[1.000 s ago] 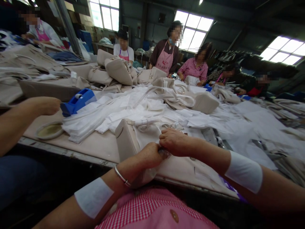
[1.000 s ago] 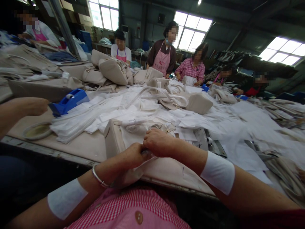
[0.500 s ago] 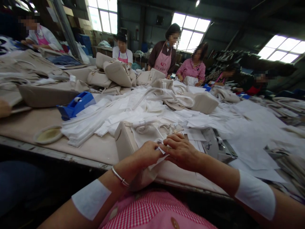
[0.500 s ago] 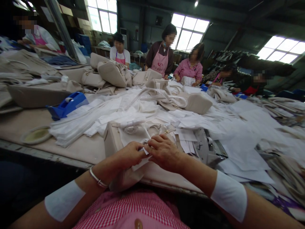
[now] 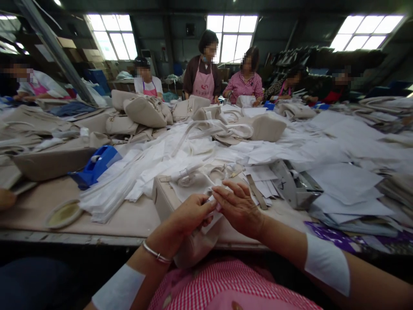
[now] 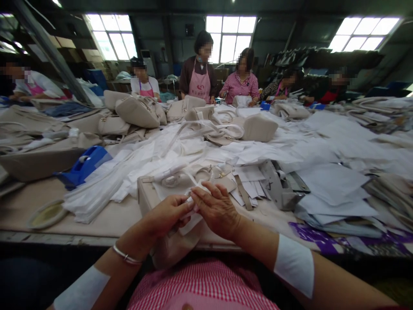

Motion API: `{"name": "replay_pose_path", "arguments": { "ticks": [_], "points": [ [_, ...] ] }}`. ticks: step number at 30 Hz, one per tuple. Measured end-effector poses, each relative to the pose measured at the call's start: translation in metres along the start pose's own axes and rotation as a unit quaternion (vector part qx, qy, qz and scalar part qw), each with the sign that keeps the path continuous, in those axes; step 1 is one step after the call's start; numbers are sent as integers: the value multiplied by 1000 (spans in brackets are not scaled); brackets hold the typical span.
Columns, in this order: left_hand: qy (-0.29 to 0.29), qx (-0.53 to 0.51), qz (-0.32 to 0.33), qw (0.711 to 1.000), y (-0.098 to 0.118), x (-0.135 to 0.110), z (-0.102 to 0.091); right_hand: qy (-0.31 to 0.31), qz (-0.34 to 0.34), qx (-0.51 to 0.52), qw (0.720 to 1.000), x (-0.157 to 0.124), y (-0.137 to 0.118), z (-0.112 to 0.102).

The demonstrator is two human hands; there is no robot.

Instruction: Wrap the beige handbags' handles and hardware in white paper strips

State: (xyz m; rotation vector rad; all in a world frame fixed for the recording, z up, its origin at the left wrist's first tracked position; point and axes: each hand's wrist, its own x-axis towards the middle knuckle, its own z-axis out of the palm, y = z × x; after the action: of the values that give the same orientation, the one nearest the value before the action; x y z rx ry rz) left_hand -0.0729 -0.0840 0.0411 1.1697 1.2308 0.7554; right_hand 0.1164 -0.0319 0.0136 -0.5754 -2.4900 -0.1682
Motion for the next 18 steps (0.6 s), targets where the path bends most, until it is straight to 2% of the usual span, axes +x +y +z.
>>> {"name": "replay_pose_path", "arguments": {
  "ticks": [3,5,7,10,12,14,16,18],
  "points": [
    [2,12,-13,1000,2,1,0,-12,10,16,1000,-5,-1,-2],
    [18,15,-28,999,3,2,-1,1,24,20,1000,-12,7,-11],
    [36,17,-39,998,4,4,-1,51,67,15,996,-24,29,-25],
    [46,28,-47,997,4,7,1,137,205,-13,969,-54,88,-54],
    [44,29,-54,997,3,9,2,160,365,-30,917,-80,134,-76],
    [44,28,-60,997,0,13,2,105,554,-10,826,-106,171,-97],
    [44,31,-60,997,-2,18,0,61,643,12,764,-127,195,-110],
    [48,34,-60,996,-4,22,0,43,677,40,734,-139,207,-111]
  ]
}}
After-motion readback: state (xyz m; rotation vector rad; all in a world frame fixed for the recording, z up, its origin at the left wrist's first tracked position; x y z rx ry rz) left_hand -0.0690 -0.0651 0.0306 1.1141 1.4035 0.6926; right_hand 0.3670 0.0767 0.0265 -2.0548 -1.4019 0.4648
